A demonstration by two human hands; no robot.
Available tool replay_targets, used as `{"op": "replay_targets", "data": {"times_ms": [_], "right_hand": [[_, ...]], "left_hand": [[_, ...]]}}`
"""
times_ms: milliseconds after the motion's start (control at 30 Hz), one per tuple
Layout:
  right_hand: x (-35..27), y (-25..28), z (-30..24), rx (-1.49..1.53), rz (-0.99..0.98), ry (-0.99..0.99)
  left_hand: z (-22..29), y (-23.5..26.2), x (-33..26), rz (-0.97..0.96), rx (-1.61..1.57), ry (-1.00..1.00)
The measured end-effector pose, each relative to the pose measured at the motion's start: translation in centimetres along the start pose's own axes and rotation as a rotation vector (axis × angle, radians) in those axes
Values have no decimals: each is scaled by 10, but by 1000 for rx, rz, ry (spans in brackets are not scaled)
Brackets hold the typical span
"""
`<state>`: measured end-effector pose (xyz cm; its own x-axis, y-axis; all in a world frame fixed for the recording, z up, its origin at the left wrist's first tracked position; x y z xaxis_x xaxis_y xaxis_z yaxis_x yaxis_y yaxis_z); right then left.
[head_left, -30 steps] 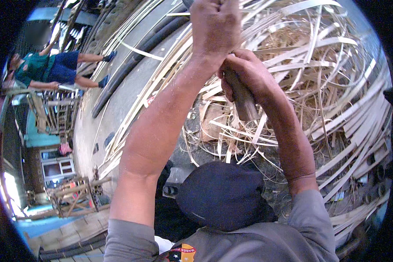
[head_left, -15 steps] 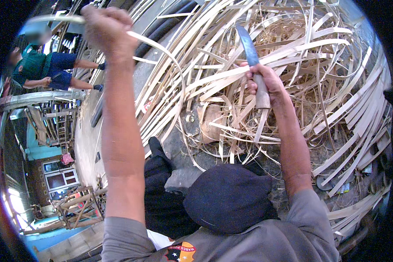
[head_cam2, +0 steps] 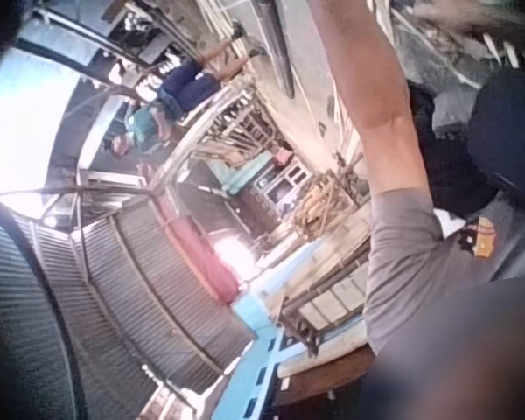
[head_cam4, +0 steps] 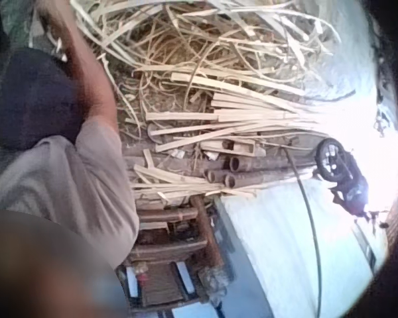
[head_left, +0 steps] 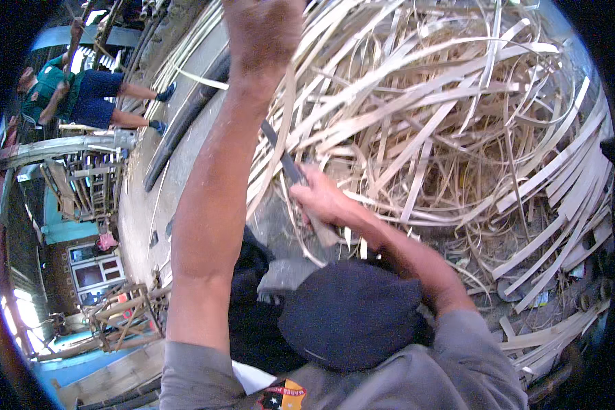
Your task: The person sits on the floor and uses a knife to split long bamboo strips into thinner slivers. They repeatedly peel and separate the strips, accumulating a pile of thin bamboo pieces on the floor.
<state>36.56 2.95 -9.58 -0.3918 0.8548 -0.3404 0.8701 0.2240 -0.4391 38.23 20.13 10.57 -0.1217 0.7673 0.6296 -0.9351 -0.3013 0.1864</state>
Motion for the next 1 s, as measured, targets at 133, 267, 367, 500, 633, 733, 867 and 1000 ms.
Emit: {"op": "replay_targets", "data": {"times_ms": [133, 267, 367, 500, 633, 733, 867, 1000], "right_hand": [[-1, 11, -3, -219, -14, -6], [-10, 16, -14, -158, -35, -17], [-17, 17, -7, 72, 29, -5], [-29, 27, -16, 174, 3, -79], [-48, 64, -71, 126, 205, 64], [-57, 77, -95, 208, 446, 689], [-36, 25, -17, -38, -24, -202], [-33, 27, 9, 378, -88, -323]], "left_hand": [[-27, -2, -49, -150, 422, -223], [-41, 21, -58, -112, 471, -61], [-35, 29, -33, 128, 276, -95], [-30, 19, -13, 233, 120, -74], [-29, 11, -10, 231, 131, -85], [-31, 10, -9, 226, 112, -116], [-29, 14, -14, 291, 180, -125], [-28, 19, -20, 277, 203, -98]]}}
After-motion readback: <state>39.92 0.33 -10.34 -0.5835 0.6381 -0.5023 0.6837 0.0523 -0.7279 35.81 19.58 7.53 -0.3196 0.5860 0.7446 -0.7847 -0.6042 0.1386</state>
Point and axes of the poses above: each hand's wrist, its own x-axis towards the middle knuckle, its own y-axis out of the back of the hand, z = x × y, the point moved 2 cm from there along x, towards the middle knuckle, and after that the axes turned 15 degrees about z, right-handed, at the moved point
